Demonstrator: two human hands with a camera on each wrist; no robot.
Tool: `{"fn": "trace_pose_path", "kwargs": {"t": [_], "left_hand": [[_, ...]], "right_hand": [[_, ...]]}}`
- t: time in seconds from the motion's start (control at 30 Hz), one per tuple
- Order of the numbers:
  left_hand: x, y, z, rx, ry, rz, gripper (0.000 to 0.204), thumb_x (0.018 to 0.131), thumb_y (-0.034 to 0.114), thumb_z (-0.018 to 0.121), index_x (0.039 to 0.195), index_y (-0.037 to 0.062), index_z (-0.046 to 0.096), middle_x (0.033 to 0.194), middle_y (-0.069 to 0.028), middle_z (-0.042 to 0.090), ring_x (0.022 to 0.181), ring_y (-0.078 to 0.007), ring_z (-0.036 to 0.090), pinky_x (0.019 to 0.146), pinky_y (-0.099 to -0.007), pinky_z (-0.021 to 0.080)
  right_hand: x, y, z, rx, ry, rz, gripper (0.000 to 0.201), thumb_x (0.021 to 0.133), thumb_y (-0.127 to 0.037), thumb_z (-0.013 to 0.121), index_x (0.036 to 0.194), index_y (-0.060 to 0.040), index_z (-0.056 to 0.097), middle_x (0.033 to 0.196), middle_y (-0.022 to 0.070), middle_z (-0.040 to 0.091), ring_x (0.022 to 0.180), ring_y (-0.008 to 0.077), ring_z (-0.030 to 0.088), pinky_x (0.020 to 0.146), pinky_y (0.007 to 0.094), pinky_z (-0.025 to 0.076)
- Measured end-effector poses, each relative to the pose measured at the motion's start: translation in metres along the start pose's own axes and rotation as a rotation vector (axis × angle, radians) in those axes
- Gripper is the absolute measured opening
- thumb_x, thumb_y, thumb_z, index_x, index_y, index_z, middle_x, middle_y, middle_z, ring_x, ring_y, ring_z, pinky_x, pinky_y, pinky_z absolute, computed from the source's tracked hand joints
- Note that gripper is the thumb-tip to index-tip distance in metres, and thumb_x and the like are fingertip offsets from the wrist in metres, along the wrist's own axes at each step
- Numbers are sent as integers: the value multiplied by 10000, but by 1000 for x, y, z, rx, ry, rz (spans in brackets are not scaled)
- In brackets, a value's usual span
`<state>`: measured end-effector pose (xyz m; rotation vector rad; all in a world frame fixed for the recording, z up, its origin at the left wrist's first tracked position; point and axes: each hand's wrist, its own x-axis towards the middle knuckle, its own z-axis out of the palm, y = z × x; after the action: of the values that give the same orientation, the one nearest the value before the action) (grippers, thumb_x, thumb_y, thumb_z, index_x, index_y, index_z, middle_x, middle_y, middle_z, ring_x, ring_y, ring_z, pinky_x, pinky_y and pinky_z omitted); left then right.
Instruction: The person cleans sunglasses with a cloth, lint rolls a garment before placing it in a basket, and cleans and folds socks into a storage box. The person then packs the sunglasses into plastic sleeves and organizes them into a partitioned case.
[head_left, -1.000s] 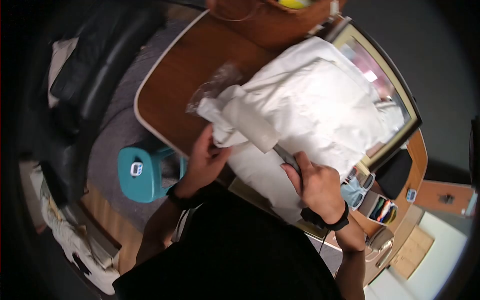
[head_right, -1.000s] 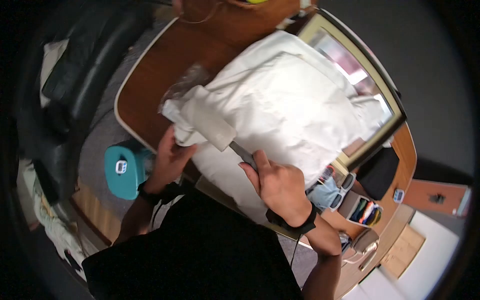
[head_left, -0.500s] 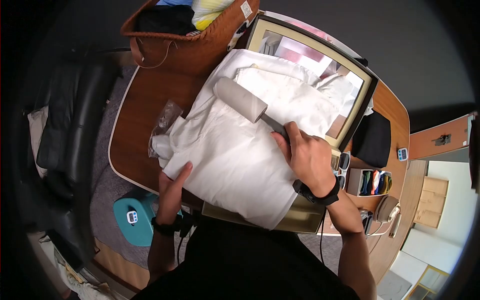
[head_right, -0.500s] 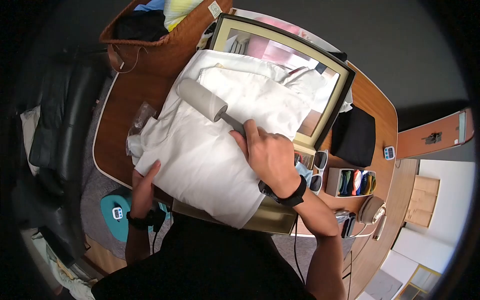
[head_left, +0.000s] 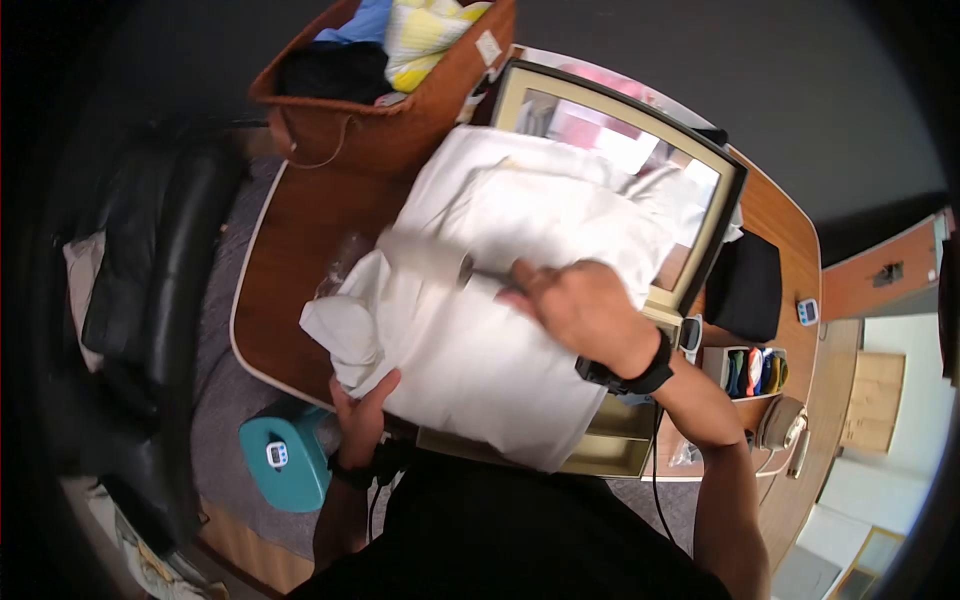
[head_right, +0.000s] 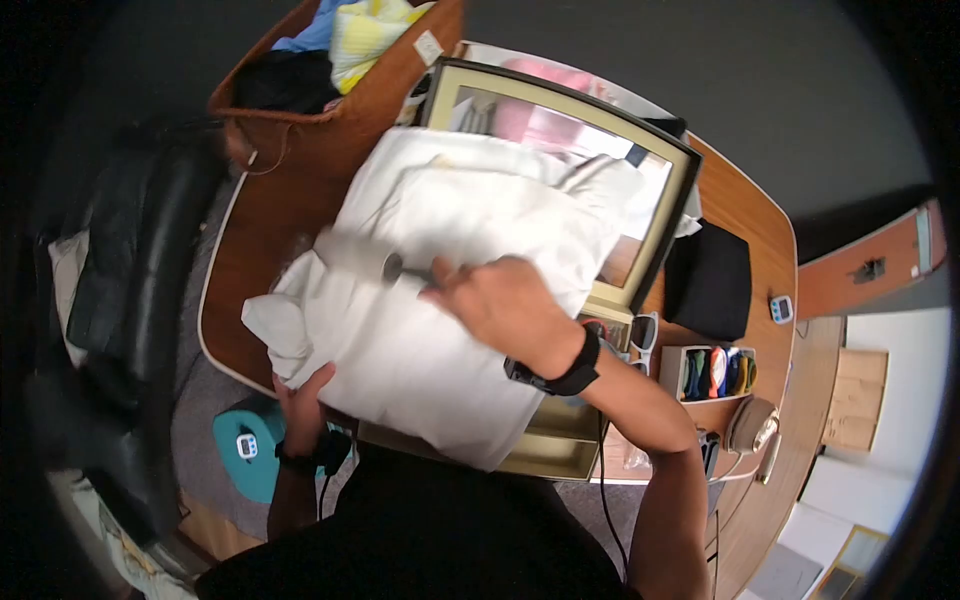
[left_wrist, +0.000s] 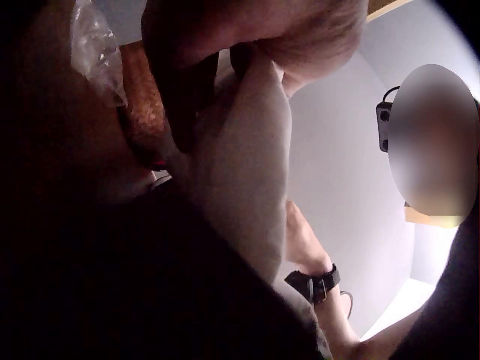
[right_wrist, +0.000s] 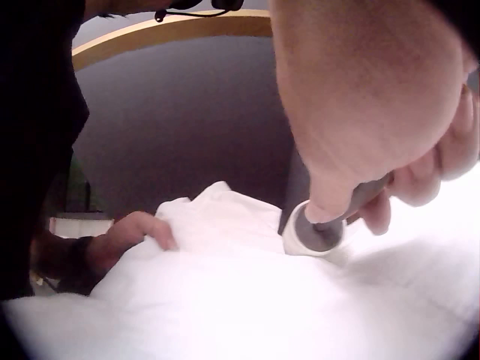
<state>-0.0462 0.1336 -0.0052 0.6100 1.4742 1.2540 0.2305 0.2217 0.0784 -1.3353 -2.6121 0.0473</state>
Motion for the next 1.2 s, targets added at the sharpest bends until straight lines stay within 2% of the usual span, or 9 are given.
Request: {"fn": "trace_pose_path", "kwargs": {"t": [0.17,0.2,0.37,0.57,0.77,0.87,0.97,1.1,1.2], "left_hand": [[-1,9,0,35,0,-37,744,735,-29,763,1364,-34,366,1294,-147,526,1164,-254,529,1022,-361,404],[1,4,-3,53,14,17,759,729,-21,769,1372,-39,367,1297,-153,521,1184,-256,514,1038,-357,385],[8,4,-5,130,1,31,763,719,16,787,1368,-48,388,1321,-157,496,1209,-256,485,1054,-355,355],[9,7,-2,115,3,12,789,713,41,790,1381,-53,381,1332,-169,490,1213,-267,479,1058,-362,347],[9,9,2,54,1,2,757,729,28,762,1385,-47,390,1343,-167,493,1219,-272,483,1054,-357,358],[8,0,-3,26,11,35,639,758,-8,690,1339,-27,426,1313,-158,505,1192,-281,512,1022,-366,404],[8,-7,-10,-8,22,22,597,783,-11,670,1334,-27,441,1308,-158,509,1201,-280,511,1020,-370,413],[11,-2,-3,15,-112,83,580,827,36,680,1353,-22,444,1320,-147,512,1227,-278,502,1034,-374,406],[8,20,17,-116,-86,-48,605,837,55,705,1372,-19,434,1333,-140,517,1222,-262,509,1029,-369,408]], "right_hand": [[-12,37,9,-130,284,338,320,956,-366,557,929,-49,580,516,91,563,472,303,590,454,391,468],[-14,33,-2,-156,177,539,306,952,-374,577,927,-68,573,583,118,603,490,308,609,457,404,463],[-70,24,11,-58,95,374,313,942,-387,594,886,-82,554,541,124,582,464,315,600,424,421,450],[-107,50,-8,-249,220,752,255,930,-340,631,937,-90,586,548,142,579,484,352,594,414,431,444],[-123,35,4,-131,213,549,269,932,-348,628,902,-89,561,580,132,596,516,347,610,451,438,459],[-131,50,1,-244,269,848,296,941,-341,613,860,-70,523,583,155,603,504,355,609,421,438,452],[-144,49,1,-199,308,898,302,948,-338,605,841,-72,510,547,149,580,493,358,600,423,440,452],[-162,38,9,-151,252,531,322,909,-378,648,841,-86,532,575,116,598,515,317,625,431,410,471],[-173,46,0,-225,227,865,304,931,-351,625,832,-81,523,609,136,617,490,328,610,425,413,466]]}}
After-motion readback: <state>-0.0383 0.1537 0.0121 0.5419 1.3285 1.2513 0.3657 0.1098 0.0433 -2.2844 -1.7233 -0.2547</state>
